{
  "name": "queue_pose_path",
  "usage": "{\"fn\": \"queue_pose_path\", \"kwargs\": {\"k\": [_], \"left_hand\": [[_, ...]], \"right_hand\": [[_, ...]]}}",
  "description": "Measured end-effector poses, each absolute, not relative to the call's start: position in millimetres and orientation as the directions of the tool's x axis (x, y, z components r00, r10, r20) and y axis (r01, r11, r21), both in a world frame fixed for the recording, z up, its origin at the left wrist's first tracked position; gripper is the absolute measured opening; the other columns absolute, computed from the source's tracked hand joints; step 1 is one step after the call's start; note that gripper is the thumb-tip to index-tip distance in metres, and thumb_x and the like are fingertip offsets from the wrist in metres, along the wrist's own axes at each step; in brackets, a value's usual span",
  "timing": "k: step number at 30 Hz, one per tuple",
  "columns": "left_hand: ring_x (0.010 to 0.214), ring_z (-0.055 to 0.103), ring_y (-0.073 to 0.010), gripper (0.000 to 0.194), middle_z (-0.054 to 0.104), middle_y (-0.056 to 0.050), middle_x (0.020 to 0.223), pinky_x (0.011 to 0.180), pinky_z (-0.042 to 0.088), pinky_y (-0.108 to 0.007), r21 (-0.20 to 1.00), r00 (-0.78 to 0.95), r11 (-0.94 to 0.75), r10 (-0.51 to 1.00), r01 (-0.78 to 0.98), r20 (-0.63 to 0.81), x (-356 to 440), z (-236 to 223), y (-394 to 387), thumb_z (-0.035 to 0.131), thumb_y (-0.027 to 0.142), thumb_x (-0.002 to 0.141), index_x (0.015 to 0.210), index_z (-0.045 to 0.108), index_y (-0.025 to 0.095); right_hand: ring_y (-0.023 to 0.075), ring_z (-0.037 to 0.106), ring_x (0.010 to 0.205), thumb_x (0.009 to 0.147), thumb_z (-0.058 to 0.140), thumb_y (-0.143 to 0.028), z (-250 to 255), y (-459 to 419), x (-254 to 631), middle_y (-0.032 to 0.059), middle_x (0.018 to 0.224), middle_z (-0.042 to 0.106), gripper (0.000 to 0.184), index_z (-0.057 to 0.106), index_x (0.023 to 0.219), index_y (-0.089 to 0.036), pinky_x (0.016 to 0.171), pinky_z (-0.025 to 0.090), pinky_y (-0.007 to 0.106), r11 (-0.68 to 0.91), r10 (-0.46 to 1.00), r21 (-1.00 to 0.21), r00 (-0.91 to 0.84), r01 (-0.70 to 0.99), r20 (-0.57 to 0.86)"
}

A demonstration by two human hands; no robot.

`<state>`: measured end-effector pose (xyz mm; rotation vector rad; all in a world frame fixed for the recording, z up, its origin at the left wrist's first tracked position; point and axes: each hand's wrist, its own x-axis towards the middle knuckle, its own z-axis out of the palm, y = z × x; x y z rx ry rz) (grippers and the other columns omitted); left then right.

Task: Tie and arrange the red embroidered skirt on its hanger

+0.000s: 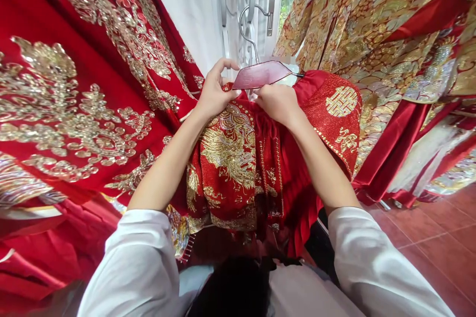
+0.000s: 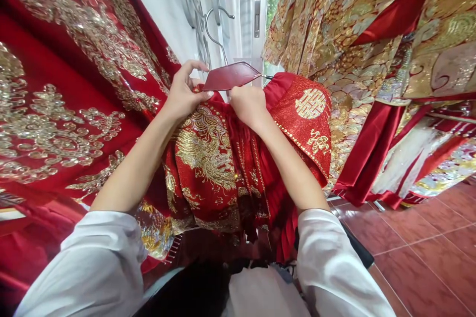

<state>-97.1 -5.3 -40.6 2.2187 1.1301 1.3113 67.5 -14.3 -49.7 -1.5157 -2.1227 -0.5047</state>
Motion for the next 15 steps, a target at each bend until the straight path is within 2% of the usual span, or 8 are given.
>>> {"fn": "queue_pose_path", "kwargs": {"k": [4,10,13,15], "left_hand": [[0.083,0.067,-0.0231,0.056,0.065,-0.007,0.087,0.063,0.053,-0.030,0.640,0.302,-0.635,0.771,0.433,0.561,-98.0,-36.1,-8.4,0.058,0.020,0.073,0.123,0.035,0.020],[0.079,0.066,-0.0211,0.050,0.065,-0.009,0.092,0.064,0.052,-0.031,0.625,0.321,-0.639,0.768,0.449,0.555,-102.0,-34.9,-7.1,0.059,0.021,0.074,0.119,0.037,0.021],[0.080,0.065,-0.0213,0.051,0.064,-0.007,0.089,0.066,0.052,-0.031,0.568,0.341,-0.655,0.751,0.498,0.566,-103.1,-33.1,-10.7,0.060,0.023,0.074,0.120,0.037,0.022],[0.085,0.064,-0.0230,0.052,0.063,-0.006,0.087,0.069,0.052,-0.033,0.476,0.337,-0.641,0.744,0.602,0.577,-99.9,-29.7,-20.2,0.061,0.022,0.074,0.121,0.038,0.023]], "right_hand": [[0.0244,0.062,0.084,0.091,0.038,-0.014,-54.5,-13.2,59.8,0.0187,0.094,0.068,0.032,0.069,0.095,-0.008,0.078,0.036,0.037,0.334,0.755,0.052,-0.300,0.941,0.583],[0.0188,0.060,0.082,0.089,0.042,-0.018,-53.3,-16.7,56.7,0.0099,0.088,0.071,0.028,0.071,0.089,-0.017,0.077,0.033,0.032,0.411,0.759,-0.055,-0.308,0.910,0.574],[0.0197,0.059,0.081,0.088,0.043,-0.020,-55.8,-17.4,54.7,0.0100,0.087,0.070,0.028,0.071,0.084,-0.017,0.076,0.033,0.033,0.389,0.758,-0.099,-0.257,0.916,0.600],[0.0210,0.059,0.081,0.088,0.041,-0.020,-60.8,-18.6,50.5,0.0133,0.089,0.069,0.030,0.070,0.084,-0.014,0.076,0.033,0.034,0.339,0.741,-0.128,-0.181,0.932,0.646]]}}
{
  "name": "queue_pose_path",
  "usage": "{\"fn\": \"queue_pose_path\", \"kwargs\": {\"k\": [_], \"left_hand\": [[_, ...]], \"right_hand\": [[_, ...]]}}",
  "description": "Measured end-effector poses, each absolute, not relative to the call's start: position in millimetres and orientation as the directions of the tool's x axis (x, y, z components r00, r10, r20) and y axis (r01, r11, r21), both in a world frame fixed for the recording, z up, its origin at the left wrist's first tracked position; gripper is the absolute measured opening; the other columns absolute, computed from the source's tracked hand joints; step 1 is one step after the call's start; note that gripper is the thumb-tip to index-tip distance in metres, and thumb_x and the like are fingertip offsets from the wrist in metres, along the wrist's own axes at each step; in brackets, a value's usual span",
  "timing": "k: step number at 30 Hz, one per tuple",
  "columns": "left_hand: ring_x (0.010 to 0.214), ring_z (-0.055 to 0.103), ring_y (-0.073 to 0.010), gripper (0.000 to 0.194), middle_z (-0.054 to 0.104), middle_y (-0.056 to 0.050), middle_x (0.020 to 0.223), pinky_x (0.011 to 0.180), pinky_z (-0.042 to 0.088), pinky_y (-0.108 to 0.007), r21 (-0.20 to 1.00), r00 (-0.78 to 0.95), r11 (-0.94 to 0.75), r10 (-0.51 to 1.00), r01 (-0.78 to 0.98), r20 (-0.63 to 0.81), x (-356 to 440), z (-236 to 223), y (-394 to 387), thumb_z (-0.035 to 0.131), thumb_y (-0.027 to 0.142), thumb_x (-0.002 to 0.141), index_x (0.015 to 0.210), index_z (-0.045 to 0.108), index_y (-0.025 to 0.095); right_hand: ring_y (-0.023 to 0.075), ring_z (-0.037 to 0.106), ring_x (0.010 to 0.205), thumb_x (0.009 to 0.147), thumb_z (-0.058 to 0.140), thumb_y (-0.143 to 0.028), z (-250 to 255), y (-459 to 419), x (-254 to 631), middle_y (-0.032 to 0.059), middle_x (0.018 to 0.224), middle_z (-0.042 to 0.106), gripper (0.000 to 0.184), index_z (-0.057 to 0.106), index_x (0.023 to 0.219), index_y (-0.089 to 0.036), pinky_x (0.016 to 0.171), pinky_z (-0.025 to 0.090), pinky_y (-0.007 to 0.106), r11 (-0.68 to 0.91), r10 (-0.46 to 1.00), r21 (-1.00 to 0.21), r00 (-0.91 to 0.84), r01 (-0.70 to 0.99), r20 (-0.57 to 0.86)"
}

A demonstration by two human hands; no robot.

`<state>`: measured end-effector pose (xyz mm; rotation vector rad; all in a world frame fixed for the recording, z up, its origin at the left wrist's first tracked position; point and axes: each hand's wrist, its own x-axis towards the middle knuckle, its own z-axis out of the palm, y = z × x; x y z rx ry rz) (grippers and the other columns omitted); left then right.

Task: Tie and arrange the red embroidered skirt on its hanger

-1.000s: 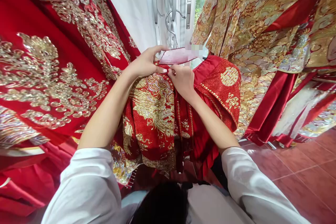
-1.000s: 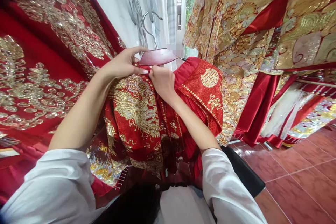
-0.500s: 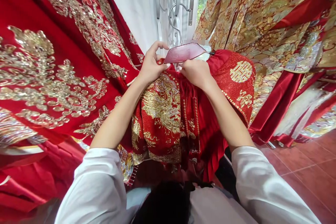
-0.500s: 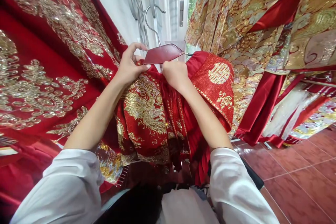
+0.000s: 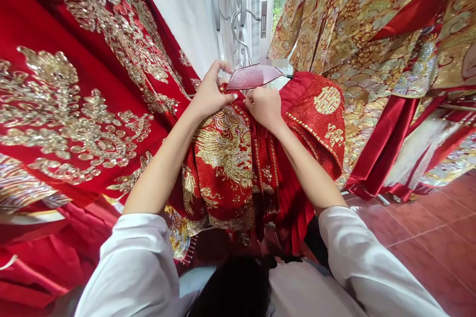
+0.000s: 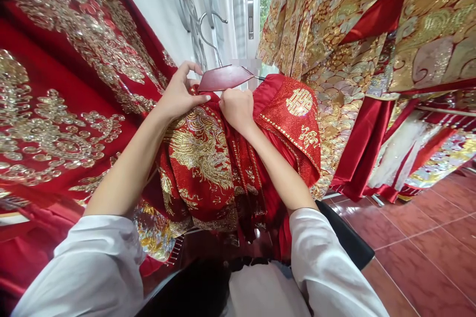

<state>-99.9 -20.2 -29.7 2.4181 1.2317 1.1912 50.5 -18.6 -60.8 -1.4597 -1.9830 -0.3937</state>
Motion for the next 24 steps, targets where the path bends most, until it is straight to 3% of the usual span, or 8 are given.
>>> {"fn": "queue_pose_path", "kwargs": {"k": [4,6,8,11,15,24], "left_hand": [[0.110,0.051,-0.0317,0.050,0.059,-0.012,0.105,0.087,0.046,-0.044,0.090,0.302,-0.458,0.709,0.885,0.637,-80.1,-20.3,-49.1,0.053,0.017,0.079,0.128,0.042,0.023],[0.120,0.041,-0.0353,0.044,0.052,-0.017,0.122,0.096,0.038,-0.052,-0.097,0.363,-0.405,0.657,0.909,0.661,-67.8,-16.7,-57.3,0.038,0.016,0.088,0.131,0.043,0.019],[0.128,0.033,-0.0367,0.046,0.042,-0.016,0.136,0.102,0.029,-0.057,-0.196,0.462,-0.454,0.605,0.869,0.648,-58.5,-15.1,-56.3,0.024,0.015,0.092,0.133,0.045,0.018],[0.131,0.029,-0.0367,0.048,0.039,-0.012,0.142,0.103,0.027,-0.058,-0.153,0.506,-0.543,0.593,0.826,0.626,-53.5,-17.3,-43.9,0.023,0.018,0.093,0.134,0.047,0.023],[0.123,0.039,-0.0360,0.047,0.043,-0.011,0.140,0.091,0.041,-0.049,0.000,0.432,-0.564,0.632,0.826,0.644,-56.7,-25.7,-33.0,0.031,0.028,0.092,0.137,0.045,0.027],[0.117,0.044,-0.0358,0.054,0.042,-0.015,0.141,0.089,0.042,-0.042,0.086,0.384,-0.552,0.676,0.830,0.629,-55.9,-34.2,-31.4,0.037,0.032,0.091,0.143,0.037,0.020]], "right_hand": [[0.0216,0.059,0.083,0.091,0.031,-0.018,-72.8,-21.9,39.2,0.0151,0.091,0.067,0.036,0.067,0.092,-0.012,0.078,0.034,0.035,0.251,0.710,-0.196,-0.042,0.948,0.703],[0.0209,0.059,0.085,0.093,0.027,-0.018,-77.4,-22.3,35.5,0.0146,0.094,0.067,0.039,0.066,0.094,-0.013,0.079,0.034,0.034,0.232,0.694,-0.217,-0.005,0.948,0.720],[0.0204,0.059,0.088,0.094,0.026,-0.019,-80.6,-21.4,33.8,0.0143,0.096,0.066,0.039,0.064,0.094,-0.014,0.081,0.034,0.033,0.236,0.677,-0.230,0.010,0.944,0.736],[0.0207,0.058,0.089,0.094,0.027,-0.018,-82.3,-19.6,34.1,0.0147,0.095,0.066,0.037,0.064,0.092,-0.013,0.082,0.035,0.034,0.260,0.661,-0.258,0.023,0.931,0.750],[0.0222,0.056,0.092,0.093,0.027,-0.016,-78.9,-24.1,37.9,0.0157,0.095,0.064,0.037,0.063,0.095,-0.012,0.083,0.035,0.034,0.258,0.686,-0.237,-0.005,0.937,0.727],[0.0265,0.052,0.101,0.095,0.031,-0.024,-66.3,-29.1,81.1,0.0153,0.099,0.060,0.036,0.062,0.108,-0.014,0.085,0.037,0.041,0.255,0.647,-0.127,-0.072,0.959,0.759]]}}
